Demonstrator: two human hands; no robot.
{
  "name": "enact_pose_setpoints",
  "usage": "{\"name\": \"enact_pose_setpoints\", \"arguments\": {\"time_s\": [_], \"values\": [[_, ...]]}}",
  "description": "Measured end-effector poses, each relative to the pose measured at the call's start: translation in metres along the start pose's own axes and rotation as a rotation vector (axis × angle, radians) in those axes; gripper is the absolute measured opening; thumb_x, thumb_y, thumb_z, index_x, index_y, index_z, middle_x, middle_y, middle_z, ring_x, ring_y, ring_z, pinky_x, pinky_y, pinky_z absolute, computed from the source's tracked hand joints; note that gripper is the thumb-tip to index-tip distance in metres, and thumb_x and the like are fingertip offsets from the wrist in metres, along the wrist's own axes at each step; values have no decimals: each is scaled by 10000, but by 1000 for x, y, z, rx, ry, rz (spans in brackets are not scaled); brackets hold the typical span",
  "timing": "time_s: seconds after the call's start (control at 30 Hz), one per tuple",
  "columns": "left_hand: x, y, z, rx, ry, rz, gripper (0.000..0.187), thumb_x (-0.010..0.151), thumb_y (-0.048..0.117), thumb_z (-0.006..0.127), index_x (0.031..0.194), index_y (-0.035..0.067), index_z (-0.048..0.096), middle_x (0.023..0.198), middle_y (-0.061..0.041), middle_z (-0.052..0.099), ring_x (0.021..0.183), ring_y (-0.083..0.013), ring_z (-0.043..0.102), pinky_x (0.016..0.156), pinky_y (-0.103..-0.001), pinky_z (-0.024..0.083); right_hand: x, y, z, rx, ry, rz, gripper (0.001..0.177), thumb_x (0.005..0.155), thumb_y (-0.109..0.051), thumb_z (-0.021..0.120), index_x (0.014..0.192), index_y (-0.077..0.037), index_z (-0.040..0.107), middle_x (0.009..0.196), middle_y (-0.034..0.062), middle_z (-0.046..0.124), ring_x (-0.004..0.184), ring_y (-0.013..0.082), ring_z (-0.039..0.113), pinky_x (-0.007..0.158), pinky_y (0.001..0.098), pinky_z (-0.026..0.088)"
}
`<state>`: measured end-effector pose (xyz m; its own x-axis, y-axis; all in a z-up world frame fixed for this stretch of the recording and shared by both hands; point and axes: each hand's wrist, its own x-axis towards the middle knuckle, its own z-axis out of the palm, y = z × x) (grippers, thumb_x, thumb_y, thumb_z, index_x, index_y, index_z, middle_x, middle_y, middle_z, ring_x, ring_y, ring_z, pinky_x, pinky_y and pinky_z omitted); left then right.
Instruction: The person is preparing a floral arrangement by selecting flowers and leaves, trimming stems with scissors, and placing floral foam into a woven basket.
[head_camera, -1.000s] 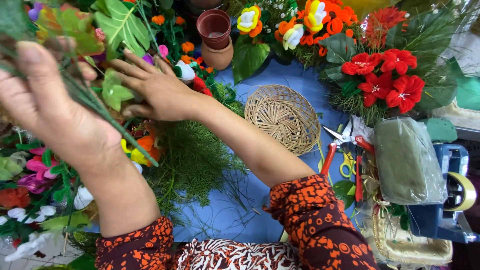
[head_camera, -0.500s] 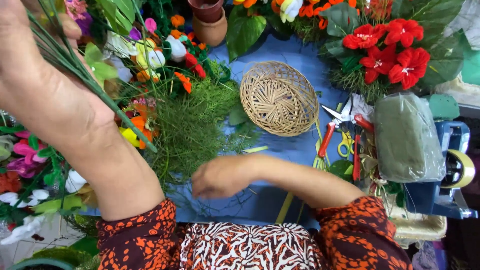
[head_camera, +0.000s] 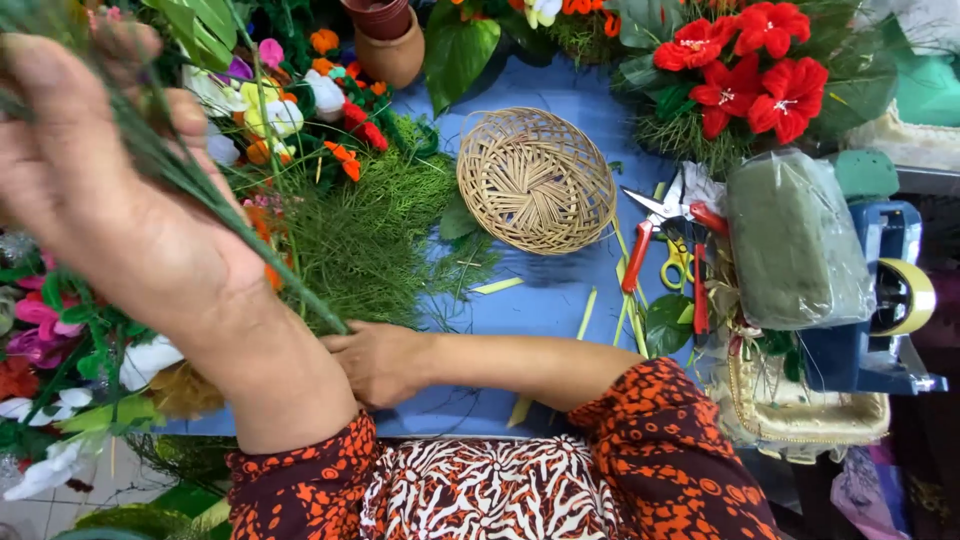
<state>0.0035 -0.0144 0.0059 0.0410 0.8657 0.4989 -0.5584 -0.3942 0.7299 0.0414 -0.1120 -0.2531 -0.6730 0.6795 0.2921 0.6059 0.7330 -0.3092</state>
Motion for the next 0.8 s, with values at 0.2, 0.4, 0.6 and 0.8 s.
{"name": "enact_pose_setpoints", "arguments": {"time_s": [0.2,0.4,0.6,0.8], "values": [[-16,-16,1,63,-205,-43,254,1208,220,616,1434,203,500,1307,-32,553,1147,-267,699,729,-304,539,2,-5,11,-80,110,66,155,772,-185,652,842,-68,728,934,79,726,1136,320,553,836,637,519],[-8,-37,-3,-30,-149,-190,425,1158,184,613,1541,145,433,1280,-58,597,1094,-207,662,741,-325,543,-32,-56,-57,-327,-29,18,414,972,-368,510,1335,-220,643,1437,-9,589,1412,306,518,971,541,498],[-20,-29,20,-37,-221,-165,341,1152,224,581,1461,158,454,1223,-62,565,1056,-206,655,731,-302,537,-23,-34,-34,-151,12,-14,425,968,-411,441,1256,-184,656,1278,19,677,1142,243,596,895,505,463],[-51,-40,40,-135,-273,-216,277,1131,230,540,1380,132,465,1120,-50,566,1010,-179,639,701,-280,536,10,-19,-25,277,-102,261,273,966,-259,505,866,-89,694,915,133,693,822,335,605,691,406,520]]}}
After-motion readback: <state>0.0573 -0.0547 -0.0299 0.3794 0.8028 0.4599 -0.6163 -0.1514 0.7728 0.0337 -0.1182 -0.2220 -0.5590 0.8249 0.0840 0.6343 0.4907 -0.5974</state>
